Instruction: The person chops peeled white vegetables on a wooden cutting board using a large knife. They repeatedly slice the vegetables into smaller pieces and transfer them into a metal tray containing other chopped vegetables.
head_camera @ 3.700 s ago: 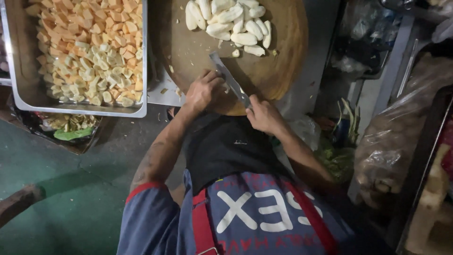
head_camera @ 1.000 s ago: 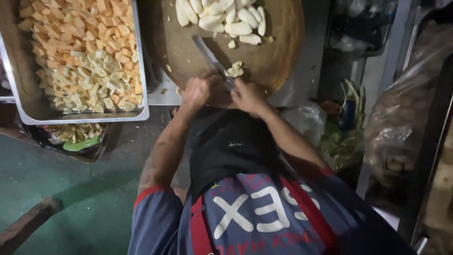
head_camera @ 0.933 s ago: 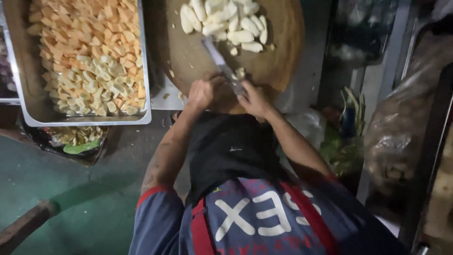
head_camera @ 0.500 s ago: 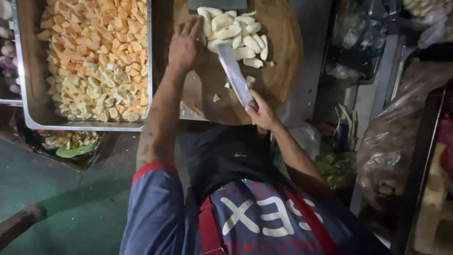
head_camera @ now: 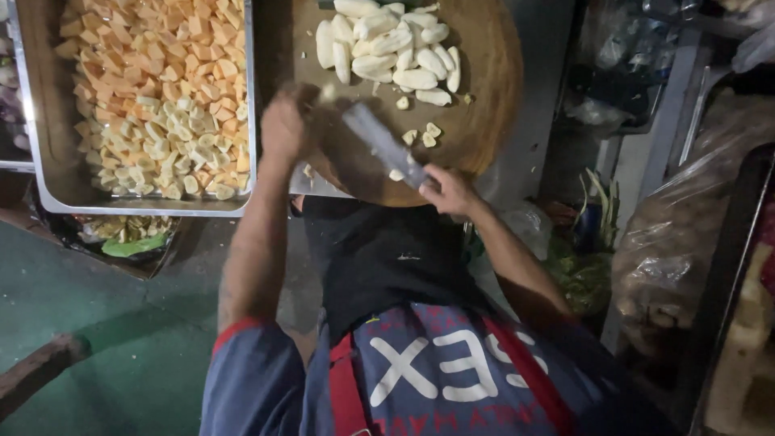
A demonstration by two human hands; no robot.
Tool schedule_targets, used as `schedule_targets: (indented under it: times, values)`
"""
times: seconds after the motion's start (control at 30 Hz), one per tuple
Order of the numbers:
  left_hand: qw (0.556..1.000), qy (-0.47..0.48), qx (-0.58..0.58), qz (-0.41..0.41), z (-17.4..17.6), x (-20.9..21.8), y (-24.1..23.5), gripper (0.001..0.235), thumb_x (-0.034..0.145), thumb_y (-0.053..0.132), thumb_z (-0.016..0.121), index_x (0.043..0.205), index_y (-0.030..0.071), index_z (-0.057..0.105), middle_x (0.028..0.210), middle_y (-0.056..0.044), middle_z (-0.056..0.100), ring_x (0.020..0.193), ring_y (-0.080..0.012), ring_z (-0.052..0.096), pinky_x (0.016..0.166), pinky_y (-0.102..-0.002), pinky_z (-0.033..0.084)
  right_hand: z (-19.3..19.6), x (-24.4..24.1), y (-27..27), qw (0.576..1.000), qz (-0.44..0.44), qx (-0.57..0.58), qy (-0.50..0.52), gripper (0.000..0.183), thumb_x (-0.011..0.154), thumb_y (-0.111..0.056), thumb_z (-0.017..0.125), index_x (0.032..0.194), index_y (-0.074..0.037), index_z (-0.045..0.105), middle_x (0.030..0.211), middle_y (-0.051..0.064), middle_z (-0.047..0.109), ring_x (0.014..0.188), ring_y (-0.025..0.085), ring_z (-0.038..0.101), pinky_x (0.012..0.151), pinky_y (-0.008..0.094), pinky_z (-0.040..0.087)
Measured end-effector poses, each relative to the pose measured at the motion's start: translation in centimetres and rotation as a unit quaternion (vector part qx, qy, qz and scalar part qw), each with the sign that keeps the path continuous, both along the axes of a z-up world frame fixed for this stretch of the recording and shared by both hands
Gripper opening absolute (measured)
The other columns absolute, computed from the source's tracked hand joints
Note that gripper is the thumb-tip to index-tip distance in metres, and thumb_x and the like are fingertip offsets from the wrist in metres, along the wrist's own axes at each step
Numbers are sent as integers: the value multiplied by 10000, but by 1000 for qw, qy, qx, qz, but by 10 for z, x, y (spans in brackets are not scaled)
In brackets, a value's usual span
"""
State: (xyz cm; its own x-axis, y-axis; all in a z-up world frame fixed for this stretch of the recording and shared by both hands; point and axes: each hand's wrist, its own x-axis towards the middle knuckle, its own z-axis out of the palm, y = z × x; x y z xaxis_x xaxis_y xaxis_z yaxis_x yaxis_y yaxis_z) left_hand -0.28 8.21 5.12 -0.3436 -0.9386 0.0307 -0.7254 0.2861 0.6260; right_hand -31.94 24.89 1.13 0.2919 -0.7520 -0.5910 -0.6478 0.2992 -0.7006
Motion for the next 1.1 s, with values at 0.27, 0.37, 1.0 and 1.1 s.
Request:
schedule_targets:
  times: [0.27,0.37,1.0,1.1]
  values:
    - [975,-54,204,66,-67,-42,68,324,935,525,622,1112,269,712,906,-121,774,888,-383,753,798,-503,598,-29,-23,1,956,-1,-270,112,263,943,-298,680,1114,-108,617,549,138,569,560,363,665,458,425,442]
    - [996,24,82,29,-60,-33,76,243,955,301,684,1166,182,658,1145,-178,673,933,-472,717,791,-558,591,-19,-3,10,958,16,-276,81,273,969,-295,635,1141,-86,593,581,119,574,584,387,670,444,405,433]
    - [974,60,-157,-152,-65,-19,62,107,916,183,659,968,158,749,1015,-8,697,868,-250,699,717,-319,572,-29,87,-8,892,102,-311,312,326,939,-328,548,1066,-28,544,687,169,663,589,365,714,439,469,533]
    - [973,18,-136,-186,-54,-12,61,144,945,251,639,950,162,752,1007,-11,683,938,-269,682,686,-348,563,-20,79,-10,927,86,-268,249,318,948,-254,567,1121,11,531,709,211,668,644,423,730,477,491,567]
